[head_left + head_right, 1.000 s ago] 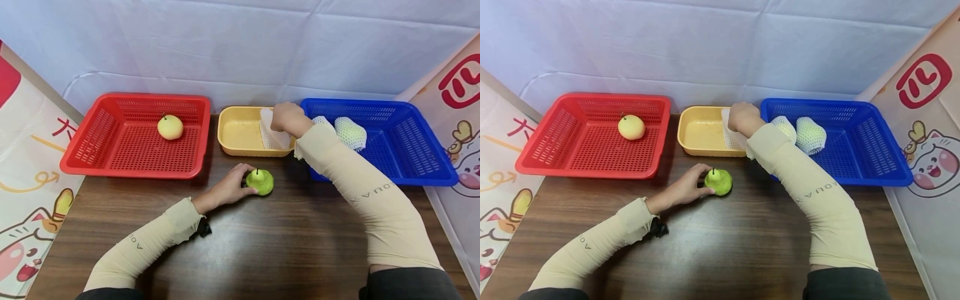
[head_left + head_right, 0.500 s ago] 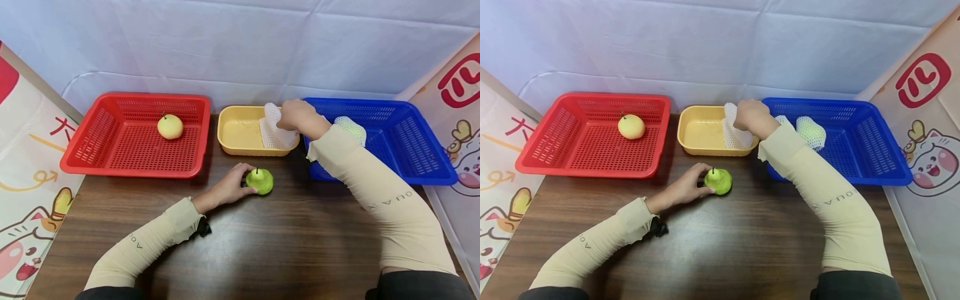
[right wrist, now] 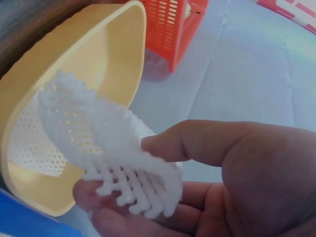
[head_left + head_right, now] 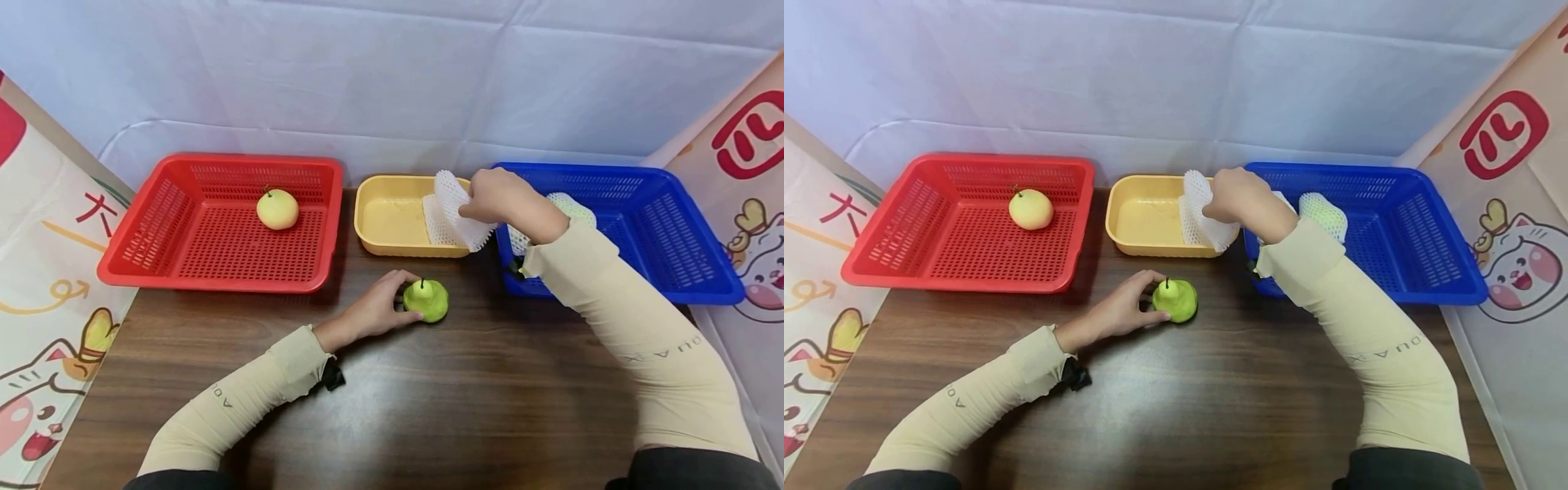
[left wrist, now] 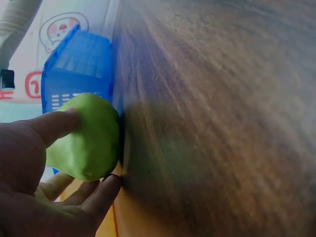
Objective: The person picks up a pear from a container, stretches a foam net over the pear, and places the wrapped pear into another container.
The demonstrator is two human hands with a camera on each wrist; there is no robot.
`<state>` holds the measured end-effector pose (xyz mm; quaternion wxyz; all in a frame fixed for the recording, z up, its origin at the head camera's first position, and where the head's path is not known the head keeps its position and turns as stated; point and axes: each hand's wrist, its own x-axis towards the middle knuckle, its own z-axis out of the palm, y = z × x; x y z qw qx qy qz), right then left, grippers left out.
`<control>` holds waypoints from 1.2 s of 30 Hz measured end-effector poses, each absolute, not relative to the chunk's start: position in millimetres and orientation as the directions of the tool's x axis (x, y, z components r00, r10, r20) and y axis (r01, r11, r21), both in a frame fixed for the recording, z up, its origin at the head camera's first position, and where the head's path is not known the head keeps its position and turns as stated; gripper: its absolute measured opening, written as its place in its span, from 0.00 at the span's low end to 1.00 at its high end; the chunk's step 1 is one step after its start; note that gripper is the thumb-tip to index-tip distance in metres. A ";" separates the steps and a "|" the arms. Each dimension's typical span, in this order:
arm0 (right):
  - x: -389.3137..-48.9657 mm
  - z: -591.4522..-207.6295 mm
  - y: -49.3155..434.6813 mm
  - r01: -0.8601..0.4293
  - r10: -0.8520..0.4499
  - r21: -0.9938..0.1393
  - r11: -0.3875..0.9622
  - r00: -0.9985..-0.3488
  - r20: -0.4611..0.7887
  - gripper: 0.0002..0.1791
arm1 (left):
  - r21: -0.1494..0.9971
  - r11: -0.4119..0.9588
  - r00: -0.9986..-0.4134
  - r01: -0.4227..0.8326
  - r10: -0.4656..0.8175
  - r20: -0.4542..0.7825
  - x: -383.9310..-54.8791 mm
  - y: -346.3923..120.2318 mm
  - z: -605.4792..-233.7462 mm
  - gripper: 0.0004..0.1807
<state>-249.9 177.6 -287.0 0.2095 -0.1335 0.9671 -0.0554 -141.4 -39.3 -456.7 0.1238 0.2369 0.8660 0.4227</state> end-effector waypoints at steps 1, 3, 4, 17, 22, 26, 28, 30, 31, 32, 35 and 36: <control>-248.6 -286.6 179.3 -0.237 -0.286 -0.170 0.957 -0.877 -0.386 0.22 | 0.793 0.525 -0.855 0.311 0.519 -0.008 -141.0 -39.3 -457.0 0.32; -246.6 -285.9 182.9 -0.242 -0.293 -0.178 0.954 -0.877 -0.380 0.23 | 0.797 0.514 -0.850 0.318 0.527 0.000 -140.6 -39.4 -457.5 0.32; -246.0 -285.5 184.5 -0.246 -0.299 -0.183 0.952 -0.877 -0.376 0.23 | 0.797 0.512 -0.849 0.321 0.529 0.002 -140.6 -39.7 -457.8 0.33; -226.9 -278.0 190.0 -0.299 -0.356 -0.214 0.930 -0.877 -0.322 0.25 | 0.812 0.456 -0.819 0.365 0.572 0.047 -141.8 -47.2 -463.8 0.37; -216.6 -275.6 190.5 -0.330 -0.386 -0.221 0.918 -0.873 -0.297 0.25 | 0.859 0.392 -0.832 0.329 0.551 0.067 -141.1 -51.7 -462.9 0.37; -209.9 -275.2 193.0 -0.340 -0.403 -0.248 0.907 -0.870 -0.283 0.25 | 0.882 0.352 -0.856 0.314 0.507 0.102 -139.9 -56.0 -459.3 0.35; -206.9 -274.8 194.7 -0.340 -0.409 -0.265 0.902 -0.870 -0.275 0.25 | 0.886 0.335 -0.870 0.320 0.474 0.135 -139.7 -58.3 -456.2 0.32; -204.0 -274.6 196.7 -0.342 -0.414 -0.280 0.897 -0.871 -0.263 0.25 | 0.887 0.326 -0.888 0.328 0.428 0.171 -139.4 -60.1 -451.3 0.28; -202.7 -274.6 197.7 -0.342 -0.416 -0.287 0.895 -0.872 -0.258 0.24 | 0.885 0.323 -0.896 0.334 0.401 0.192 -139.6 -60.7 -449.3 0.26; -201.3 -274.6 198.7 -0.345 -0.421 -0.294 0.891 -0.872 -0.251 0.24 | 0.886 0.317 -0.902 0.340 0.375 0.212 -139.8 -61.2 -447.2 0.24; -196.8 -274.4 201.4 -0.354 -0.432 -0.311 0.882 -0.870 -0.238 0.22 | 0.887 0.294 -0.915 0.357 0.300 0.269 -140.2 -61.4 -439.6 0.18; -195.1 -274.4 202.2 -0.354 -0.436 -0.319 0.879 -0.868 -0.237 0.21 | 0.887 0.282 -0.915 0.366 0.281 0.288 -140.7 -61.4 -437.9 0.16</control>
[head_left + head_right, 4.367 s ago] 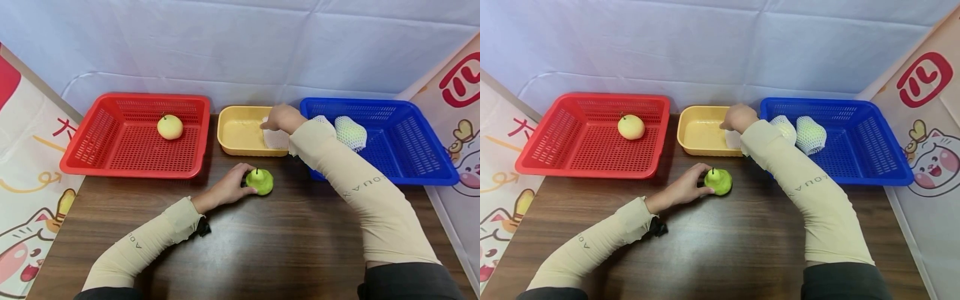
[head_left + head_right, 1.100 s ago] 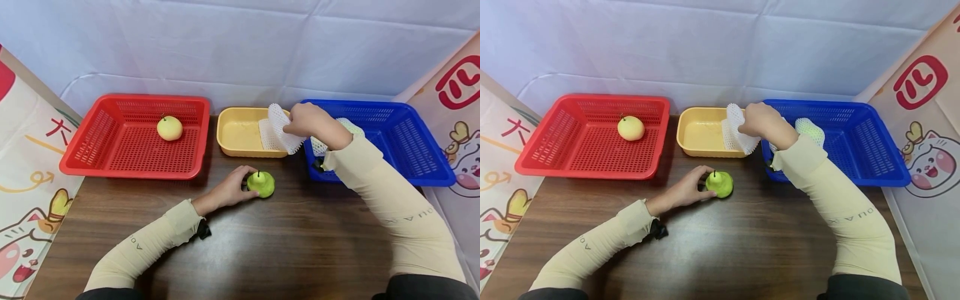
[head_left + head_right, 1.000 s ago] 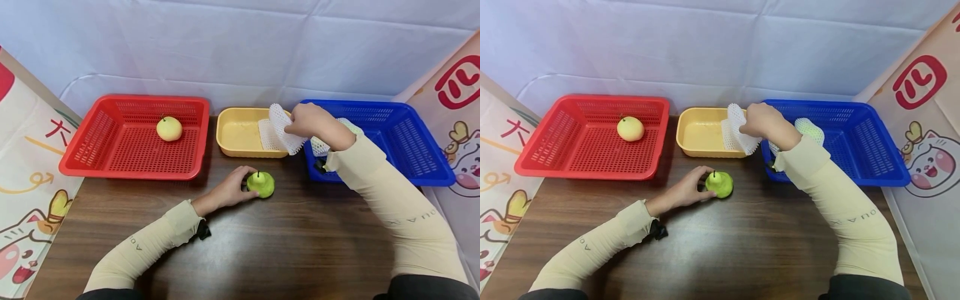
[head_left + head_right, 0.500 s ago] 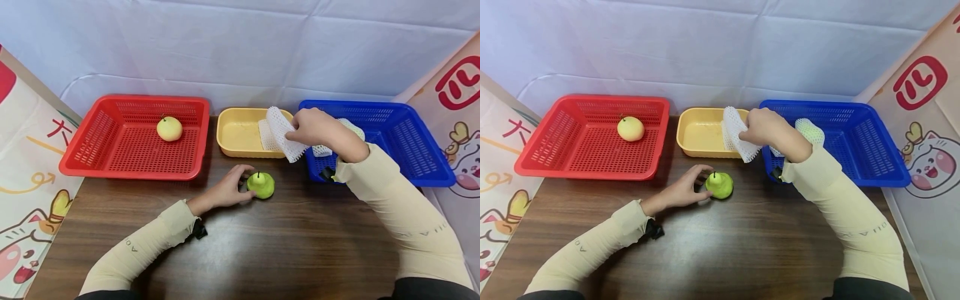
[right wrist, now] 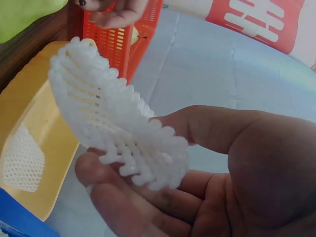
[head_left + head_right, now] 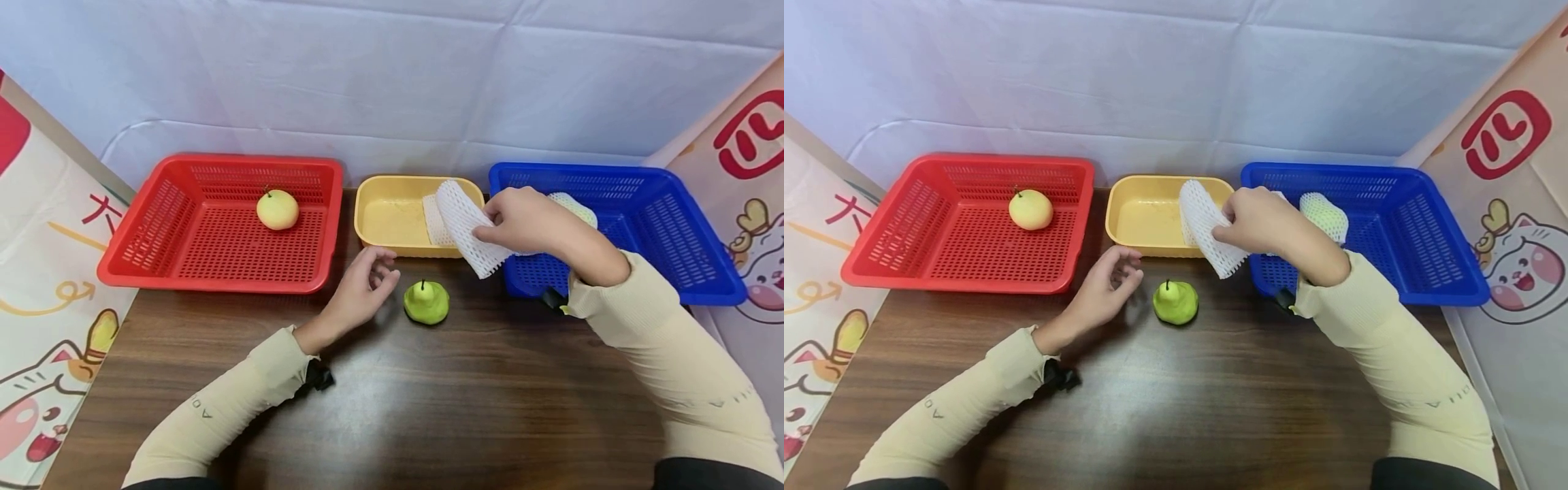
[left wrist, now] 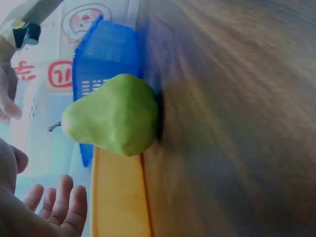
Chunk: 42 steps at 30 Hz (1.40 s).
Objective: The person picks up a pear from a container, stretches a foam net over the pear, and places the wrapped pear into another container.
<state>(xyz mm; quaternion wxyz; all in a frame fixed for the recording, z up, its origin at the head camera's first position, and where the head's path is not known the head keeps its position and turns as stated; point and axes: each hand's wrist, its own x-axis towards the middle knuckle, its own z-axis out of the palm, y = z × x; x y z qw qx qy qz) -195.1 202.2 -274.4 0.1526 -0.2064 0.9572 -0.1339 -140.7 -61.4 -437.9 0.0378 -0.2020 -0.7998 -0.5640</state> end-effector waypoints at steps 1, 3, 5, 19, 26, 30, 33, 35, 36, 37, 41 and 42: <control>-193.2 -274.3 202.9 -0.356 -0.441 -0.328 0.875 -0.866 -0.236 0.21 | 0.886 0.273 -0.915 0.374 0.264 0.305 -141.1 -61.3 -436.4 0.15; -189.0 -274.5 204.2 -0.367 -0.458 -0.348 0.863 -0.859 -0.230 0.19 | 0.889 0.248 -0.913 0.384 0.242 0.327 -141.8 -61.0 -433.3 0.14; -184.7 -275.1 205.3 -0.377 -0.477 -0.371 0.849 -0.849 -0.228 0.16 | 0.891 0.225 -0.910 0.395 0.228 0.346 -142.7 -60.6 -431.0 0.13; -153.5 -288.3 200.4 -0.432 -0.551 -0.448 0.783 -0.816 -0.177 0.26 | 0.876 0.096 -0.871 0.472 0.203 0.447 -150.9 -48.8 -404.1 0.18; -144.5 -293.9 193.2 -0.415 -0.560 -0.492 0.765 -0.806 -0.190 0.22 | 0.881 0.119 -0.881 0.457 0.200 0.430 -153.2 -41.0 -395.5 0.16; -142.6 -296.1 190.6 -0.417 -0.562 -0.503 0.757 -0.808 -0.176 0.20 | 0.903 0.142 -0.908 0.405 0.179 0.379 -153.4 -37.5 -392.1 0.15; -142.0 -296.9 190.1 -0.413 -0.560 -0.508 0.756 -0.810 -0.176 0.19 | 0.911 0.157 -0.919 0.381 0.171 0.355 -153.7 -36.7 -391.6 0.14; -141.8 -297.1 190.2 -0.411 -0.561 -0.512 0.754 -0.809 -0.177 0.19 | 0.914 0.166 -0.924 0.370 0.171 0.343 -154.3 -36.9 -392.6 0.13; -141.7 -297.1 190.2 -0.412 -0.564 -0.515 0.752 -0.807 -0.177 0.18 | 0.914 0.176 -0.926 0.366 0.170 0.338 -154.5 -37.1 -393.2 0.13; -141.7 -297.1 190.3 -0.414 -0.565 -0.516 0.750 -0.806 -0.177 0.18 | 0.914 0.184 -0.927 0.363 0.170 0.334 -154.2 -37.3 -393.3 0.13; -141.7 -297.3 190.1 -0.415 -0.574 -0.532 0.738 -0.801 -0.172 0.14 | 0.908 0.199 -0.924 0.368 0.185 0.334 -153.8 -37.7 -394.8 0.11; -141.6 -297.4 190.0 -0.414 -0.575 -0.536 0.736 -0.800 -0.172 0.13 | 0.906 0.198 -0.922 0.374 0.189 0.339 -153.8 -37.6 -395.1 0.10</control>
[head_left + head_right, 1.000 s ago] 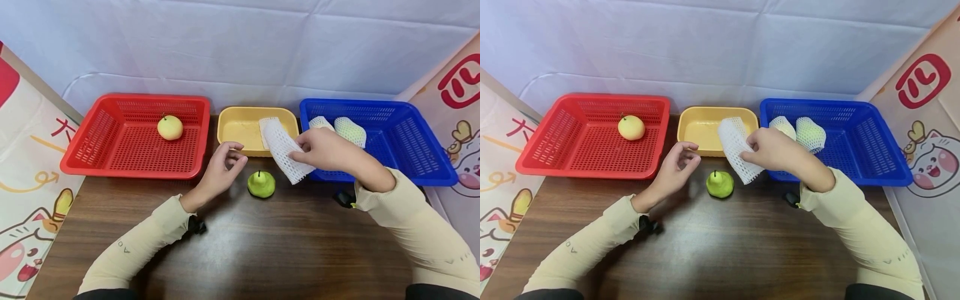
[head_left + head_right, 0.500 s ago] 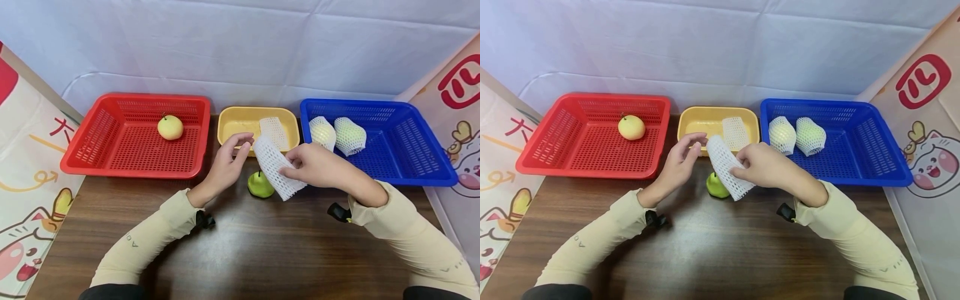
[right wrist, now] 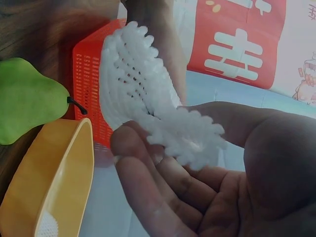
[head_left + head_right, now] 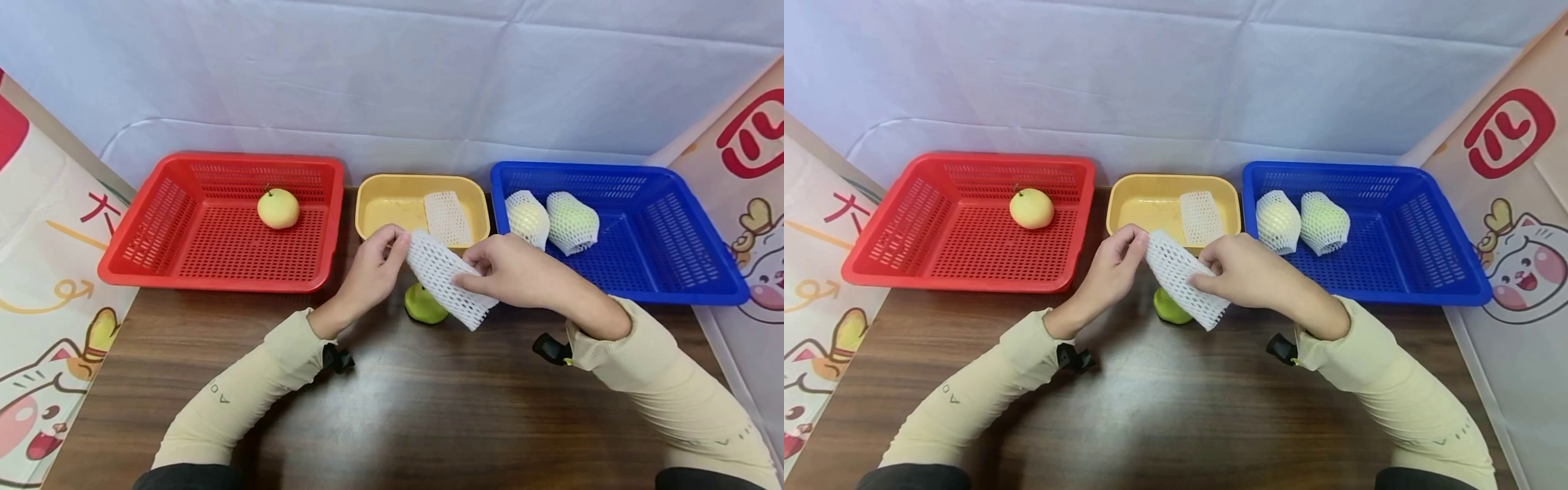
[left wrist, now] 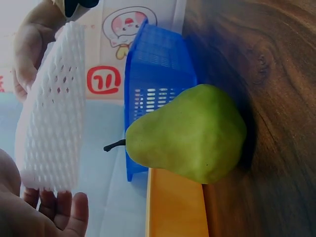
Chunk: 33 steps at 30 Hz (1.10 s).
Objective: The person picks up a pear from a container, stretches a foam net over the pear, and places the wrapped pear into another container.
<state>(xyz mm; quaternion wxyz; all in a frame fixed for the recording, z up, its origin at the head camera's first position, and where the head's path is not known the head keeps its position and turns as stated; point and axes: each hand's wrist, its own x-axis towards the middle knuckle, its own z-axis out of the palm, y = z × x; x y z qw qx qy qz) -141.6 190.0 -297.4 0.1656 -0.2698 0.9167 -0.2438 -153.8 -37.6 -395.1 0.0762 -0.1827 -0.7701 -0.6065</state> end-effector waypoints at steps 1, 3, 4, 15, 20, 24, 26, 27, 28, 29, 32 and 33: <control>-141.6 -297.4 190.0 -0.412 -0.576 -0.540 0.734 -0.799 -0.173 0.13 | 0.905 0.190 -0.918 0.381 0.194 0.346 -153.9 -37.5 -395.6 0.10; -141.4 -297.6 190.0 -0.408 -0.579 -0.549 0.730 -0.795 -0.180 0.13 | 0.900 0.180 -0.911 0.397 0.193 0.364 -154.2 -37.2 -396.1 0.09; -141.5 -297.6 190.1 -0.408 -0.582 -0.551 0.728 -0.792 -0.183 0.14 | 0.896 0.179 -0.908 0.406 0.187 0.375 -154.3 -37.2 -396.2 0.09; -148.0 -299.6 192.5 -0.314 -0.599 -0.664 0.679 -0.760 -0.253 0.16 | 0.887 0.163 -0.898 0.432 0.174 0.405 -154.1 -38.0 -396.7 0.10; -155.9 -305.3 192.3 -0.203 -0.540 -0.756 0.623 -0.810 -0.228 0.21 | 0.890 0.133 -0.893 0.436 0.188 0.409 -153.8 -37.9 -397.0 0.09; -159.8 -316.3 189.5 -0.167 -0.481 -0.832 0.528 -0.867 -0.131 0.21 | 0.891 0.113 -0.888 0.439 0.204 0.412 -153.4 -35.8 -396.2 0.09; -161.1 -323.3 186.6 -0.158 -0.457 -0.862 0.481 -0.885 -0.093 0.20 | 0.891 0.112 -0.886 0.441 0.213 0.412 -153.2 -34.3 -395.3 0.10; -161.7 -326.7 184.8 -0.152 -0.449 -0.874 0.461 -0.890 -0.082 0.20 | 0.890 0.112 -0.885 0.442 0.217 0.412 -152.9 -33.7 -394.7 0.10; -162.3 -329.7 182.9 -0.151 -0.445 -0.883 0.444 -0.892 -0.072 0.20 | 0.890 0.112 -0.884 0.443 0.219 0.413 -152.7 -33.3 -394.3 0.10; -162.9 -332.6 180.9 -0.149 -0.445 -0.892 0.427 -0.893 -0.064 0.21 | 0.889 0.111 -0.883 0.444 0.221 0.414 -152.6 -32.9 -394.0 0.10; -164.3 -339.8 175.6 -0.151 -0.457 -0.908 0.391 -0.888 -0.049 0.21 | 0.887 0.110 -0.881 0.448 0.223 0.417 -152.4 -32.4 -393.8 0.10; -164.5 -341.5 174.2 -0.155 -0.465 -0.911 0.382 -0.884 -0.044 0.21 | 0.887 0.110 -0.881 0.449 0.224 0.418 -152.5 -32.4 -394.0 0.10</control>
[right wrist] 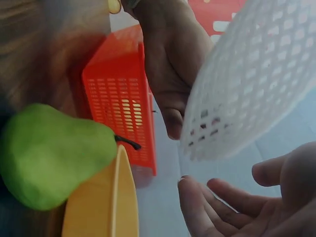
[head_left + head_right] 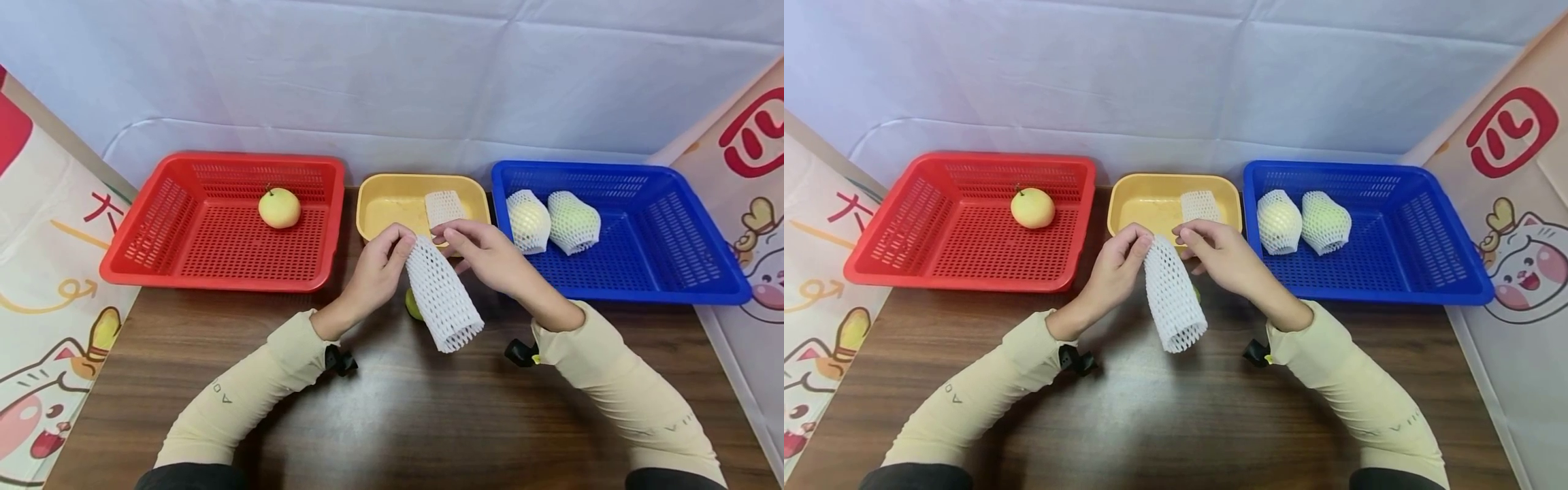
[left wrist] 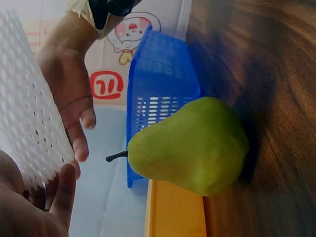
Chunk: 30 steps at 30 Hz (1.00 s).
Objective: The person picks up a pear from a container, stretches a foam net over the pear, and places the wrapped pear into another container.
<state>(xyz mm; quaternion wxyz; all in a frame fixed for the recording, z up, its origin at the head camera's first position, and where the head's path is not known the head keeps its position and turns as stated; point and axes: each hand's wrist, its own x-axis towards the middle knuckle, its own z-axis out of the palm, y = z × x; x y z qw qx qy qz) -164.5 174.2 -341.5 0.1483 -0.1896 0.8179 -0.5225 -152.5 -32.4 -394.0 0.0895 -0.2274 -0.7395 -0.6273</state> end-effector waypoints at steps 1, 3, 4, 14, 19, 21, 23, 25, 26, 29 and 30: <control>-164.6 -342.8 173.1 -0.159 -0.471 -0.912 0.378 -0.881 -0.041 0.21 | 0.887 0.109 -0.880 0.449 0.226 0.418 -152.6 -32.3 -394.2 0.09; -164.6 -345.2 171.7 -0.160 -0.479 -0.913 0.375 -0.877 -0.043 0.21 | 0.887 0.111 -0.879 0.449 0.231 0.416 -152.9 -32.0 -394.7 0.09; -164.7 -346.0 171.3 -0.159 -0.481 -0.913 0.375 -0.876 -0.046 0.21 | 0.886 0.112 -0.879 0.449 0.234 0.416 -153.1 -31.9 -395.1 0.09; -162.7 -348.2 171.5 -0.153 -0.464 -0.928 0.339 -0.885 -0.024 0.15 | 0.885 0.141 -0.885 0.443 0.229 0.407 -152.8 -32.5 -396.3 0.09; -161.7 -349.8 170.6 -0.130 -0.421 -0.961 0.243 -0.907 0.016 0.11 | 0.886 0.152 -0.889 0.438 0.221 0.401 -152.6 -32.9 -396.6 0.09; -161.1 -349.8 170.1 -0.120 -0.407 -0.971 0.205 -0.913 0.027 0.11 | 0.887 0.155 -0.890 0.436 0.218 0.400 -152.5 -32.9 -397.3 0.09; -160.7 -350.1 169.4 -0.100 -0.400 -0.981 0.164 -0.916 0.026 0.12 | 0.888 0.155 -0.892 0.432 0.219 0.396 -152.3 -32.9 -398.0 0.09; -160.7 -350.6 168.7 -0.060 -0.407 -0.992 0.115 -0.913 0.008 0.11 | 0.891 0.153 -0.894 0.428 0.219 0.392 -152.2 -32.8 -398.6 0.09; -160.7 -351.0 168.3 -0.036 -0.413 -0.995 0.090 -0.911 -0.004 0.11 | 0.892 0.151 -0.895 0.425 0.219 0.389 -152.2 -32.7 -398.7 0.09; -160.9 -351.5 167.6 0.030 -0.439 -0.999 0.014 -0.898 -0.033 0.11 | 0.896 0.139 -0.897 0.422 0.209 0.390 -152.5 -32.4 -398.5 0.09; -161.0 -351.7 167.5 0.045 -0.446 -0.999 -0.001 -0.894 -0.040 0.12 | 0.898 0.132 -0.898 0.419 0.203 0.390 -152.8 -32.3 -398.3 0.09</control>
